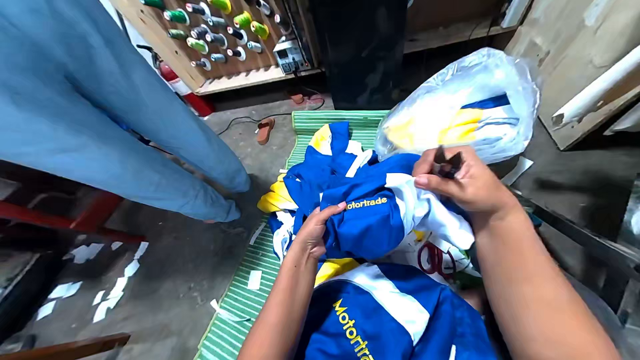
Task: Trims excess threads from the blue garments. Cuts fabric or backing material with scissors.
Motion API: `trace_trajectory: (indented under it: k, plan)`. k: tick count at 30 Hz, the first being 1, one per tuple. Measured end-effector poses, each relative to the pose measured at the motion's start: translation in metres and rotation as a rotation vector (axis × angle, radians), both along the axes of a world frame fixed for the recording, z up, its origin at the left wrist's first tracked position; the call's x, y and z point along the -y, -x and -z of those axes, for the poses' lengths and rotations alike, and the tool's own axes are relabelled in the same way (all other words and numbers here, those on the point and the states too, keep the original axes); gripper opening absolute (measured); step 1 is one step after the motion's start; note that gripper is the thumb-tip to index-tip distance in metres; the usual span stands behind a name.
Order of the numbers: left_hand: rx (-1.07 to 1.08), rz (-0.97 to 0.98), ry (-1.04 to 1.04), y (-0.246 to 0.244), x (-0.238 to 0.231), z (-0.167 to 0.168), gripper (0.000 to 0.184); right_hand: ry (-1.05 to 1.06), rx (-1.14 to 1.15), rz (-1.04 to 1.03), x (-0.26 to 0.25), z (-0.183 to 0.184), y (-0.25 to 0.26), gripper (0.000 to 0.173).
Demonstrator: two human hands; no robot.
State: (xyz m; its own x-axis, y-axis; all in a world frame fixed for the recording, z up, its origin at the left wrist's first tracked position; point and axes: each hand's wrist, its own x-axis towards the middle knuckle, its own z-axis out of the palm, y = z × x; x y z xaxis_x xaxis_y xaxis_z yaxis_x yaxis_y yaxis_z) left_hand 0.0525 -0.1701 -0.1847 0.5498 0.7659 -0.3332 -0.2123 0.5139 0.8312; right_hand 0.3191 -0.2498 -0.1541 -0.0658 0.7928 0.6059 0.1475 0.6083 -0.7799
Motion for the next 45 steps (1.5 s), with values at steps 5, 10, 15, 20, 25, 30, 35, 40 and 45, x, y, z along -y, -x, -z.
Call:
trace_trajectory:
  k: [5,10,15,20,25,30,35,40,45]
  plan:
    - [0.174,0.055,-0.130,0.030,0.003,-0.002,0.025,0.054,0.025,0.344,-0.005,0.016,-0.031,0.007]
    - [0.075,0.038,-0.016,0.018,0.026,0.011,0.025,0.235,0.172,0.581,0.001,0.027,-0.002,0.021]
    - [0.097,0.200,-0.123,0.016,0.031,0.017,0.025,0.523,-0.043,0.020,-0.007,0.050,0.013,0.052]
    - [0.139,0.246,-0.215,0.025,0.026,0.018,0.023,0.552,-0.172,-0.228,0.005,0.078,0.016,0.016]
    - [0.245,0.560,-0.284,0.034,0.022,0.025,0.021,0.355,0.087,0.023,0.013,0.022,0.000,0.008]
    - [0.006,0.432,-0.565,0.018,0.037,0.004,0.021,0.163,0.386,0.165,-0.009,-0.022,0.016,0.010]
    - [-0.176,-0.060,-0.265,-0.006,0.061,0.008,0.028,0.154,0.274,0.148,-0.039,-0.016,0.039,0.009]
    - [0.144,-0.096,0.069,-0.009,0.076,0.018,0.011,0.195,0.267,0.191,-0.051,0.001,0.048,0.008]
    - [-0.059,0.157,-0.106,-0.013,0.076,0.015,0.019,0.212,0.310,0.222,-0.047,0.008,0.049,0.008]
